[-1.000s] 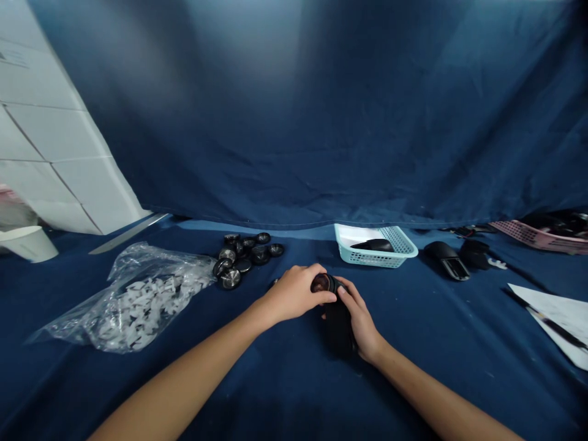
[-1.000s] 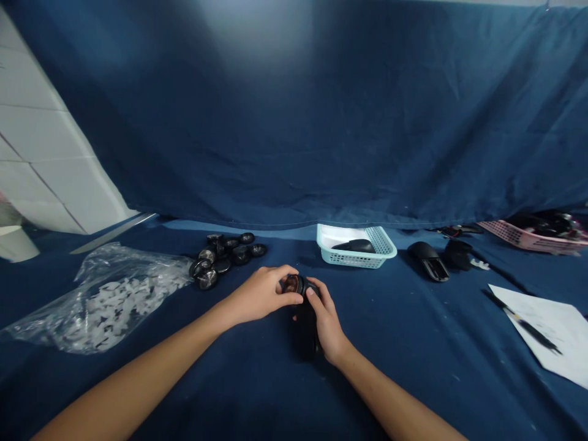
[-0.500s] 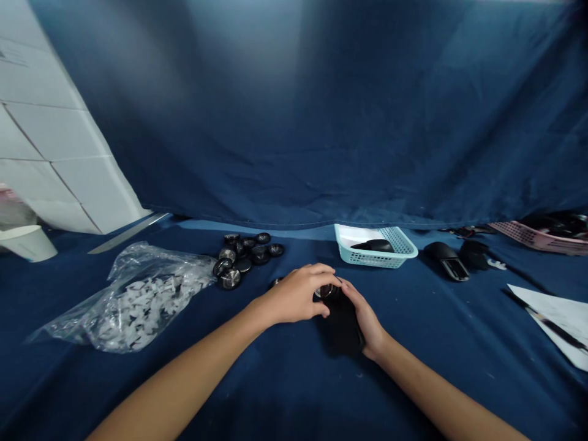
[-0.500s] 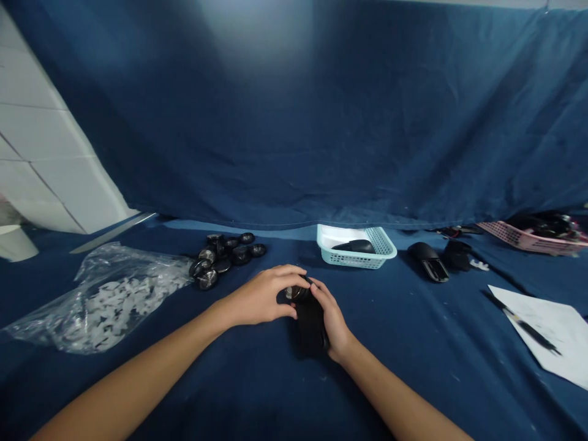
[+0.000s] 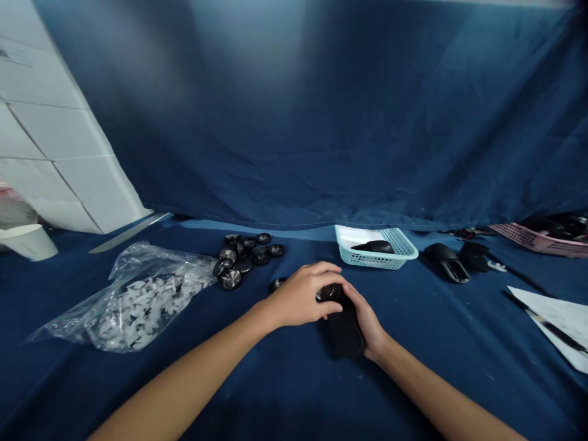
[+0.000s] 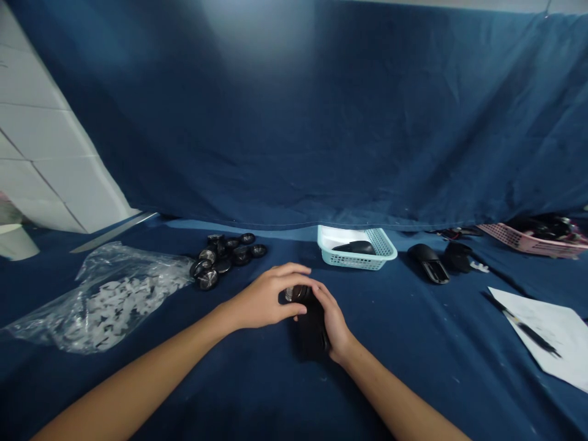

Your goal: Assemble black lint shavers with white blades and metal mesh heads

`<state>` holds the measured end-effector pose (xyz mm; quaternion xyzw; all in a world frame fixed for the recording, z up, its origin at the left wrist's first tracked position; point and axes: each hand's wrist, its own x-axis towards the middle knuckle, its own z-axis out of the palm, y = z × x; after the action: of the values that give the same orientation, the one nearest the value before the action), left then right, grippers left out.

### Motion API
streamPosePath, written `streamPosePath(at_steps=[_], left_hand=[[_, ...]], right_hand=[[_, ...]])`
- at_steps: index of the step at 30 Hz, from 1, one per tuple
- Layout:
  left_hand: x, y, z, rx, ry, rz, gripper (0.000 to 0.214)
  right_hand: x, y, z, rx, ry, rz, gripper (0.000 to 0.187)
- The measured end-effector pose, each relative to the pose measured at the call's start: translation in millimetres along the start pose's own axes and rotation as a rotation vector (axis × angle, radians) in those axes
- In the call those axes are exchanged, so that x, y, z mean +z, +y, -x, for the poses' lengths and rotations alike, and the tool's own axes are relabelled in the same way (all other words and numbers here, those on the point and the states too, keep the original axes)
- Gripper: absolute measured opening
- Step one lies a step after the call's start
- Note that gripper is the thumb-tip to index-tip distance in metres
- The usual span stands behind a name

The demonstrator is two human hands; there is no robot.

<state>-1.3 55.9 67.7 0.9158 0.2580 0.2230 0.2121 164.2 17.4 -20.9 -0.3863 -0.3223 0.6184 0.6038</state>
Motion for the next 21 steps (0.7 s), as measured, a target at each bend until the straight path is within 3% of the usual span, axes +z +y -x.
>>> streamPosePath(at_steps=[4,7,10,16,21], left_hand=[[8.3,-4.8,0.6,-0.264,0.095,-0.048,0.07],[13.7,-8.8,0.1,-0.418,0.101,-0.114,0.062],[16.2,-9.8,-0.5,-0.484,0.064,-0.161,0.063],[13.1,-8.0,-0.4,-0.332,0.043,-0.121,0.045],[5.0,-7.0,0.5,-0.214,0.006,-0.073,0.052]], right_hand=[[2.8,0.7,1.3,0.003,0.011,0.002,0.039],[4.9,1.9,2.1,-0.016,0.03,0.016,0.039],[5.6,2.4,3.2,-0.026,0.039,0.032,0.037],[4.5,0.8,3.6,-0.008,0.028,0.041,0.038],[3.1,0.5,1.9,0.012,0.014,0.029,0.037]])
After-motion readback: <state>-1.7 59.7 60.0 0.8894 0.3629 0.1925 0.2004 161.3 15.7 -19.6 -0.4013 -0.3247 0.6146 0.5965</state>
